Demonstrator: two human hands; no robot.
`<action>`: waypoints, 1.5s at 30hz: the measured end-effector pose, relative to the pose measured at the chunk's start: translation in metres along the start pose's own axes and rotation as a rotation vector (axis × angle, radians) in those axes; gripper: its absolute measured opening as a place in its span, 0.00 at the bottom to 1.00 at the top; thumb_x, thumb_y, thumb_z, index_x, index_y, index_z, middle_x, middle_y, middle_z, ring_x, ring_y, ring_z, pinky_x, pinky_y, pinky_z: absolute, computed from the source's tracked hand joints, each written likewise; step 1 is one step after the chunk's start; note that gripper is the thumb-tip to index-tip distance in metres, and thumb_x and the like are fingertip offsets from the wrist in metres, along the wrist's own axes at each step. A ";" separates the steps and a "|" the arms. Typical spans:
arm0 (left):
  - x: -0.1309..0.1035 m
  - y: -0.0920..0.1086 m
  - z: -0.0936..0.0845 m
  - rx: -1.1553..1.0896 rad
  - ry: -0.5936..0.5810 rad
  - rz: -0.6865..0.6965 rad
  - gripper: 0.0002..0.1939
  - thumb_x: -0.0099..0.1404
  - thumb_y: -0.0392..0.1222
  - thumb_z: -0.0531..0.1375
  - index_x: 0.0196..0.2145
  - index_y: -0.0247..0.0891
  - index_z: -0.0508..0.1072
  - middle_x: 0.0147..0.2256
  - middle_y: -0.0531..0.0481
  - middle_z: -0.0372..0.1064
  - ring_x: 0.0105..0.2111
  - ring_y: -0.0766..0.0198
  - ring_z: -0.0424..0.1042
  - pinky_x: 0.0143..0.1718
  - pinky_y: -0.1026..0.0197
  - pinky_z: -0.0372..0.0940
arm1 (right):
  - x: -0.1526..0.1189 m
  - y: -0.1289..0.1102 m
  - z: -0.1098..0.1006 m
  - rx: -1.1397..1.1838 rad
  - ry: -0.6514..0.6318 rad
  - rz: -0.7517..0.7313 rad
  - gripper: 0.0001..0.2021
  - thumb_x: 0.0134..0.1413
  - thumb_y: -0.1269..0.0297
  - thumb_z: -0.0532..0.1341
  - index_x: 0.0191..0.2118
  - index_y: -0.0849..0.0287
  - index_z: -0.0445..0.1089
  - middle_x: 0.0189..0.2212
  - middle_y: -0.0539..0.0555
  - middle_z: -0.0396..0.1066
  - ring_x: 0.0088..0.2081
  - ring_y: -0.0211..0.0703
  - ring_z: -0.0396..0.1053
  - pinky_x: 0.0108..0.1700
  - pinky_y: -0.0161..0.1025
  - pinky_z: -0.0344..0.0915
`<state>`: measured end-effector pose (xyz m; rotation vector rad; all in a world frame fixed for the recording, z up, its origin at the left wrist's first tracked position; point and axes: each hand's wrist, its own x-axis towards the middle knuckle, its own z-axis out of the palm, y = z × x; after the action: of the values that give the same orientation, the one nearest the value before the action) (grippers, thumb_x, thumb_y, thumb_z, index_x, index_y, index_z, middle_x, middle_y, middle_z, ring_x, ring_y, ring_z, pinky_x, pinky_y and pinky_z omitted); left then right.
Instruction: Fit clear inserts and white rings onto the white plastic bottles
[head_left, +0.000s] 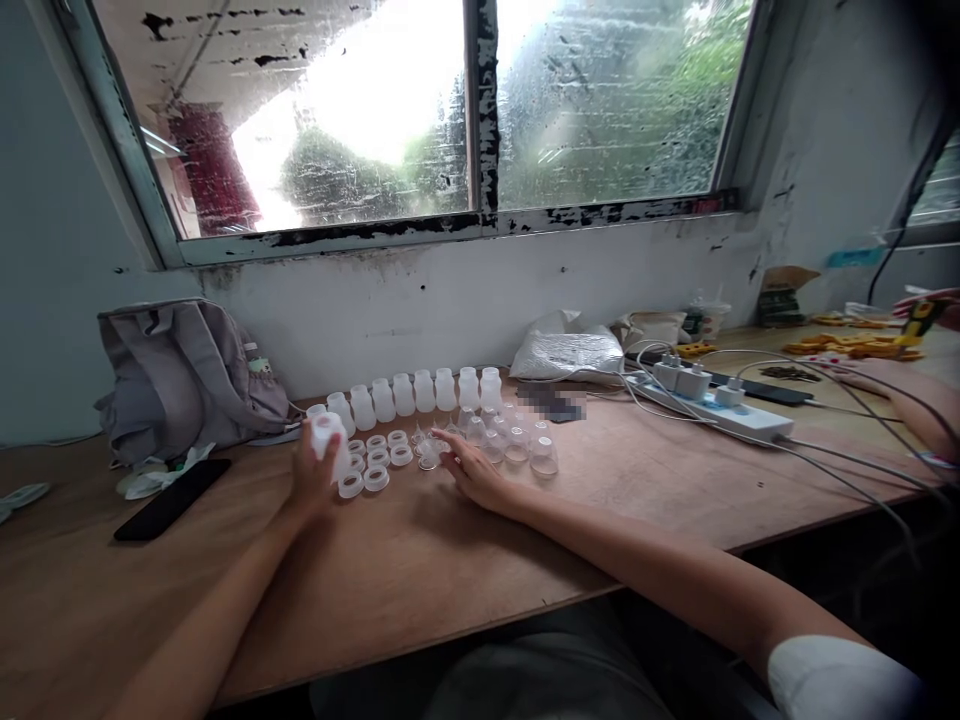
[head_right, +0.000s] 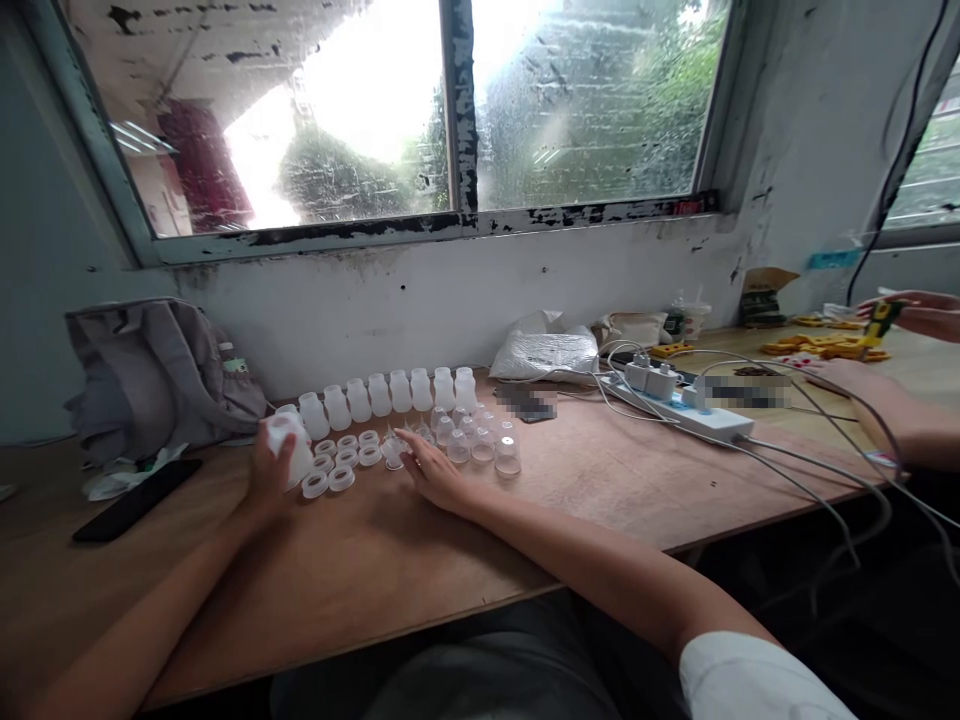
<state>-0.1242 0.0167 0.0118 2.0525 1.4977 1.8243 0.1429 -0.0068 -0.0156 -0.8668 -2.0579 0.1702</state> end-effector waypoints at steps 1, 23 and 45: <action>-0.008 0.012 0.006 -0.004 -0.145 0.045 0.17 0.59 0.52 0.50 0.42 0.39 0.60 0.30 0.52 0.66 0.28 0.63 0.67 0.31 0.61 0.63 | 0.000 0.001 0.001 0.001 0.048 0.007 0.15 0.59 0.65 0.44 0.51 0.58 0.54 0.41 0.57 0.64 0.36 0.39 0.66 0.40 0.40 0.63; -0.045 0.047 0.036 0.162 -0.484 0.404 0.21 0.55 0.54 0.56 0.44 0.42 0.63 0.38 0.50 0.64 0.36 0.62 0.68 0.36 0.61 0.64 | -0.007 -0.013 -0.006 0.050 0.031 -0.150 0.11 0.55 0.64 0.50 0.44 0.60 0.59 0.36 0.56 0.65 0.29 0.36 0.63 0.33 0.35 0.63; -0.046 0.044 0.038 0.163 -0.510 0.502 0.21 0.54 0.54 0.56 0.44 0.44 0.63 0.39 0.50 0.68 0.36 0.60 0.69 0.35 0.60 0.63 | -0.005 -0.021 -0.028 -0.164 -0.225 -0.090 0.15 0.53 0.56 0.53 0.44 0.60 0.58 0.28 0.51 0.65 0.25 0.36 0.61 0.28 0.32 0.56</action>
<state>-0.0613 -0.0155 -0.0100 2.8817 1.0875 1.1317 0.1552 -0.0311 0.0074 -0.8853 -2.3429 0.0515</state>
